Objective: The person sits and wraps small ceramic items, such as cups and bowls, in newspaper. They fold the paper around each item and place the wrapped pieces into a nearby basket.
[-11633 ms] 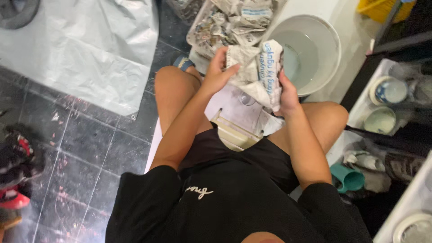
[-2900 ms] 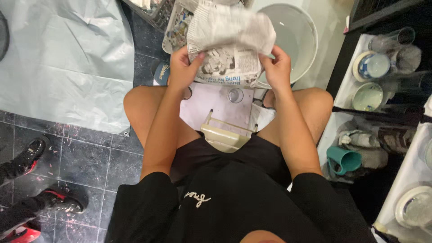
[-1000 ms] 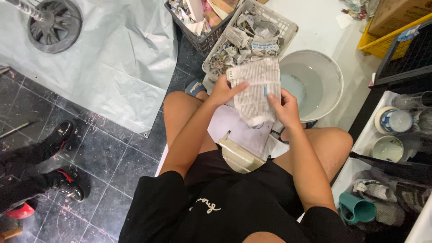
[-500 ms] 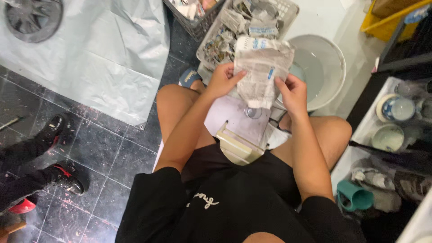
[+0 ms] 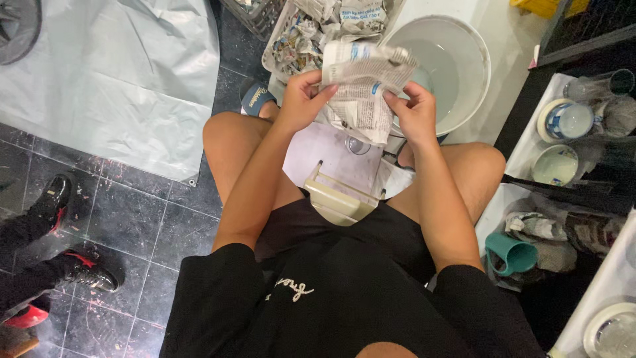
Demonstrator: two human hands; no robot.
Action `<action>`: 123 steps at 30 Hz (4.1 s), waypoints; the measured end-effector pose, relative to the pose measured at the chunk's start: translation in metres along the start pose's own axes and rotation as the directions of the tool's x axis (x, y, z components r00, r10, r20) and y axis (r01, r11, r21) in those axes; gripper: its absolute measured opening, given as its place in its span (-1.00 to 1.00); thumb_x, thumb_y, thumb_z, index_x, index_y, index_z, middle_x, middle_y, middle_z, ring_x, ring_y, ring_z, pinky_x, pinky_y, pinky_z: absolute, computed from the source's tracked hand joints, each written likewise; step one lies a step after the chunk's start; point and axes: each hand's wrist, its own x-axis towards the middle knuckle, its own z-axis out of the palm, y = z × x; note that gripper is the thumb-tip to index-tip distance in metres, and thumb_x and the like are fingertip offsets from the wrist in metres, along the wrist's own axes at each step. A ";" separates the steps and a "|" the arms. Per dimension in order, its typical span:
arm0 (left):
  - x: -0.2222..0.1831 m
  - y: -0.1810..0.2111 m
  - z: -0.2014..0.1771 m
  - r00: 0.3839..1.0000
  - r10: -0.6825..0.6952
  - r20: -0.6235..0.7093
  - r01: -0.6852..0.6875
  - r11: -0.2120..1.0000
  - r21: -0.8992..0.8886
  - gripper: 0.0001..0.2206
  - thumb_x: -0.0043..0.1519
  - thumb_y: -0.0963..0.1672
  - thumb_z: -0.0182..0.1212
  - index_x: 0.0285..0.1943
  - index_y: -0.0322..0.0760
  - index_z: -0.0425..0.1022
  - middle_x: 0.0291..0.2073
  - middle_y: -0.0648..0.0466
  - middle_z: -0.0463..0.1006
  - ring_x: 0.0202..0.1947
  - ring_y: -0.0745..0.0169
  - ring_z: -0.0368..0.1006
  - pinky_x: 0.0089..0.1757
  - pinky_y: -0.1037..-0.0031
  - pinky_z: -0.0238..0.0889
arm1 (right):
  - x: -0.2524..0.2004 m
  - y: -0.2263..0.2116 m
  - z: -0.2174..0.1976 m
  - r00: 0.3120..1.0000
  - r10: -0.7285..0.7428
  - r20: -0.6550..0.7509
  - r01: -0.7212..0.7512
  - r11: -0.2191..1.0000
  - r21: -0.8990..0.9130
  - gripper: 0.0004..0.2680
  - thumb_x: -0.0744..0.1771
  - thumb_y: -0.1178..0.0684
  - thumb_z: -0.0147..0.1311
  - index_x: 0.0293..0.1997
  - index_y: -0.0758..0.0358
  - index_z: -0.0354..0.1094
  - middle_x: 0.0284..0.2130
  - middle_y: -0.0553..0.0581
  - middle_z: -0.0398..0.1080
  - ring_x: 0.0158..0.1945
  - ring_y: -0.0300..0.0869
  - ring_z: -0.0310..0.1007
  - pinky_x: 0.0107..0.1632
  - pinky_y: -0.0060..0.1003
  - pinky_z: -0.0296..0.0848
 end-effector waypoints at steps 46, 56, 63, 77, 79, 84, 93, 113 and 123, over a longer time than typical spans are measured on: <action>0.000 0.000 0.006 0.984 -0.137 0.113 0.132 0.990 0.046 -0.72 0.24 -0.23 0.37 0.12 -0.40 0.49 -0.11 0.11 0.60 -0.10 0.43 0.51 -0.08 0.52 0.43 | 0.004 0.011 0.002 0.979 -0.200 -0.046 0.178 0.939 -0.296 -0.86 0.43 0.20 0.16 0.09 0.41 0.42 -0.19 0.01 0.51 -0.20 -0.37 0.44 -0.15 -0.44 0.42; -0.010 0.013 0.014 0.984 -0.033 0.172 -0.069 0.829 0.555 -0.77 0.19 -0.12 0.42 -0.05 -0.32 0.60 -0.38 0.05 0.60 -0.42 0.44 0.42 -0.32 0.49 0.32 | -0.012 -0.029 0.036 0.878 -0.376 0.297 0.479 0.672 -0.564 -0.86 0.33 0.24 0.26 -0.03 0.32 0.55 -0.23 0.18 0.57 -0.26 -0.31 0.53 -0.18 -0.43 0.47; -0.009 0.017 0.004 0.994 -0.075 0.074 0.031 0.877 0.479 -0.84 0.36 -0.13 0.23 -0.07 -0.38 0.58 -0.51 0.13 0.46 -0.46 0.50 0.24 -0.39 0.49 0.22 | -0.001 -0.036 0.046 0.957 -0.270 0.106 0.285 0.810 -0.513 -0.90 0.35 0.24 0.27 -0.05 0.34 0.58 -0.31 0.13 0.59 -0.32 -0.35 0.47 -0.23 -0.45 0.44; -0.035 0.004 -0.003 0.999 0.018 -0.029 -0.005 0.913 0.407 -0.81 0.33 -0.15 0.36 -0.18 -0.44 0.49 -0.47 0.14 0.42 -0.41 0.57 0.26 -0.35 0.58 0.20 | 0.006 -0.003 0.044 0.981 -0.145 0.126 0.163 0.976 -0.144 -0.80 0.34 0.22 0.25 0.07 0.31 0.46 -0.18 0.06 0.55 -0.19 -0.35 0.52 -0.13 -0.46 0.50; -0.031 -0.007 -0.005 0.987 0.017 -0.161 0.051 0.913 0.405 -0.68 0.39 -0.17 0.44 -0.27 -0.51 0.38 -0.52 0.04 0.19 -0.46 0.47 0.08 -0.39 0.53 0.01 | 0.002 0.008 0.046 0.979 -0.064 0.195 0.049 0.995 0.083 -0.60 0.26 0.20 0.26 0.22 0.15 0.27 -0.14 -0.07 0.49 -0.19 -0.40 0.51 -0.19 -0.48 0.50; -0.020 -0.012 -0.005 0.995 -0.025 -0.092 0.028 0.999 0.038 -0.86 0.33 -0.21 0.28 0.00 -0.45 0.50 -0.24 0.13 0.62 -0.26 0.55 0.48 -0.24 0.61 0.37 | 0.004 0.028 0.030 0.976 0.073 0.207 -0.062 0.996 -0.057 -0.84 0.37 0.17 0.20 0.04 0.38 0.45 -0.18 0.01 0.54 -0.13 -0.34 0.50 -0.04 -0.43 0.48; -0.007 -0.014 -0.001 0.994 -0.061 -0.092 0.064 0.998 0.026 -0.88 0.41 -0.24 0.29 -0.03 -0.49 0.45 -0.24 0.04 0.63 -0.25 0.51 0.49 -0.24 0.59 0.37 | 0.004 0.008 0.031 0.963 -0.044 0.266 0.041 0.999 0.015 -0.80 0.38 0.22 0.16 0.11 0.38 0.32 -0.08 0.04 0.49 -0.05 -0.34 0.48 0.00 -0.40 0.48; -0.016 0.030 0.002 0.946 0.323 0.011 -0.301 0.869 0.392 -0.76 0.03 -0.33 0.48 -0.15 -0.32 0.67 -0.01 -0.03 0.54 0.01 0.16 0.53 -0.04 0.44 0.44 | 0.004 -0.003 0.049 0.944 0.272 0.186 -0.304 0.937 0.172 -0.78 0.38 0.16 -0.09 0.10 0.23 0.43 -0.14 0.06 0.49 -0.17 -0.27 0.49 -0.17 -0.37 0.46; -0.015 0.069 0.021 0.881 0.386 0.274 -0.473 0.742 0.475 -0.68 0.02 -0.29 0.33 -0.03 -0.29 0.62 0.12 -0.05 0.45 0.15 -0.04 0.43 0.04 0.35 0.37 | -0.005 -0.014 0.052 0.987 -0.010 0.159 0.022 0.997 -0.073 -0.58 0.37 0.30 0.15 0.39 0.23 0.08 -0.02 0.10 0.48 0.02 -0.26 0.50 0.03 -0.33 0.51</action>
